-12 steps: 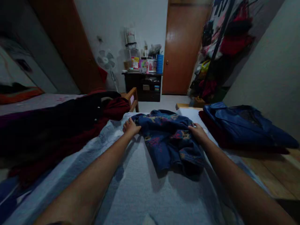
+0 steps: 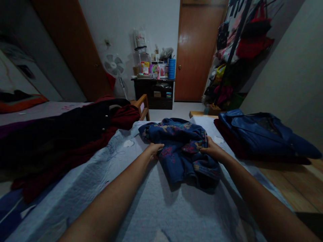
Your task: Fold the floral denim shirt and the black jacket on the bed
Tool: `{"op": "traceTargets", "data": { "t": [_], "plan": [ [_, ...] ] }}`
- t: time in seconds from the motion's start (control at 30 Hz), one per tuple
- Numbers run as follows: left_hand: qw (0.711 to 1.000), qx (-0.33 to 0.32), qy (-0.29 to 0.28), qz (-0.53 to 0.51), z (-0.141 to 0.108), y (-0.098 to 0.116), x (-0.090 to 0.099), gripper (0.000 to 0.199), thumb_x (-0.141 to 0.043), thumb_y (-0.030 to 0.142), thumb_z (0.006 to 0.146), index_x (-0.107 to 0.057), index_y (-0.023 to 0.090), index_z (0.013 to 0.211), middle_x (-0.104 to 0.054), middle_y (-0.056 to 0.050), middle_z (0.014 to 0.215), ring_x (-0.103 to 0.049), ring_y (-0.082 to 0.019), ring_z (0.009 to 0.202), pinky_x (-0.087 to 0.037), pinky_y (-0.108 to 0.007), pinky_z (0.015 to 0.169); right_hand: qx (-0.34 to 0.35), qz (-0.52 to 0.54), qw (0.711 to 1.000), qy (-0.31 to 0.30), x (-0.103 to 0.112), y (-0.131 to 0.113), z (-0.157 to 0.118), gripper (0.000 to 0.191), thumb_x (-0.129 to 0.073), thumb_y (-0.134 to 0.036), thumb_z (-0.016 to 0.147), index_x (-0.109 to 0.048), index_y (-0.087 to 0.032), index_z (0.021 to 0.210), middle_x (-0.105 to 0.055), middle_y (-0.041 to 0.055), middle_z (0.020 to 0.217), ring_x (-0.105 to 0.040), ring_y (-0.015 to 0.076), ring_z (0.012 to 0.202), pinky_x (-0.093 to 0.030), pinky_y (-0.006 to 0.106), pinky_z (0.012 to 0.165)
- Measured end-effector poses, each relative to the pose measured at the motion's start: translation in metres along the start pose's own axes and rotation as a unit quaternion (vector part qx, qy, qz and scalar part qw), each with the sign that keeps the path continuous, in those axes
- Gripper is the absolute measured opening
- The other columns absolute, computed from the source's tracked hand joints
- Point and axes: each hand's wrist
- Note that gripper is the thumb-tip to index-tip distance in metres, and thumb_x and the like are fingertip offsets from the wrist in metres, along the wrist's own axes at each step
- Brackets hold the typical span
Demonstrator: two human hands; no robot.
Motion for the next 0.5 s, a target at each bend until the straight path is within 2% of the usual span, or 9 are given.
{"op": "traceTargets", "data": {
  "t": [0.1, 0.2, 0.37, 0.43, 0.5],
  "plan": [
    [0.998, 0.019, -0.043, -0.048, -0.008, -0.001, -0.018, 0.022, -0.066, 0.007, 0.064, -0.059, 0.014, 0.083, -0.063, -0.001, 0.056, -0.061, -0.018, 0.046, -0.053, -0.029, 0.048, -0.01, 0.053, 0.999, 0.001, -0.008, -0.011, -0.002, 0.08, -0.073, -0.019, 0.058, -0.042, -0.019, 0.131, -0.067, 0.0081, 0.109, -0.067, 0.0219, 0.087, -0.056, 0.033, 0.075],
    [0.993, 0.002, -0.07, -0.1, -0.021, 0.006, -0.016, 0.024, -0.063, 0.007, 0.065, -0.059, 0.014, 0.087, -0.064, -0.001, 0.058, -0.064, -0.017, 0.049, -0.056, -0.03, 0.055, -0.033, 0.083, 0.996, 0.007, -0.002, -0.022, 0.002, 0.066, -0.064, -0.015, 0.059, -0.05, -0.02, 0.124, -0.07, 0.0045, 0.095, -0.066, 0.019, 0.073, -0.055, 0.03, 0.065],
    [0.982, -0.062, -0.093, -0.149, -0.06, 0.037, 0.023, 0.032, -0.065, 0.008, 0.066, -0.058, 0.015, 0.097, -0.067, 0.0, 0.067, -0.064, -0.015, 0.051, -0.056, -0.028, 0.055, -0.078, 0.004, 0.996, 0.04, 0.043, -0.039, 0.02, 0.06, -0.056, -0.011, 0.057, -0.06, -0.017, 0.116, -0.067, 0.0014, 0.073, -0.062, 0.017, 0.057, -0.048, 0.026, 0.053],
    [0.976, -0.077, -0.135, -0.15, -0.081, 0.047, 0.038, 0.031, -0.066, 0.011, 0.069, -0.059, 0.013, 0.1, -0.068, -0.002, 0.072, -0.066, -0.016, 0.055, -0.057, -0.028, 0.058, -0.06, -0.069, 0.993, 0.068, 0.063, -0.042, 0.027, 0.055, -0.058, -0.012, 0.058, -0.064, -0.015, 0.113, -0.068, 0.0033, 0.076, -0.063, 0.0189, 0.063, -0.048, 0.026, 0.057],
    [0.968, -0.093, -0.158, -0.172, -0.101, 0.048, 0.046, 0.03, -0.065, 0.015, 0.074, -0.059, 0.013, 0.103, -0.069, -0.003, 0.078, -0.067, -0.015, 0.061, -0.057, -0.027, 0.062, -0.023, -0.194, 0.974, 0.111, 0.074, -0.042, 0.031, 0.051, -0.061, -0.014, 0.061, -0.066, -0.014, 0.112, -0.069, 0.008, 0.089, -0.064, 0.0229, 0.078, -0.049, 0.029, 0.067]
  ]
}}
Point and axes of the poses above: each hand's wrist, its own z-axis towards the middle knuckle, its own x-axis out of the back of the hand, y = z × x
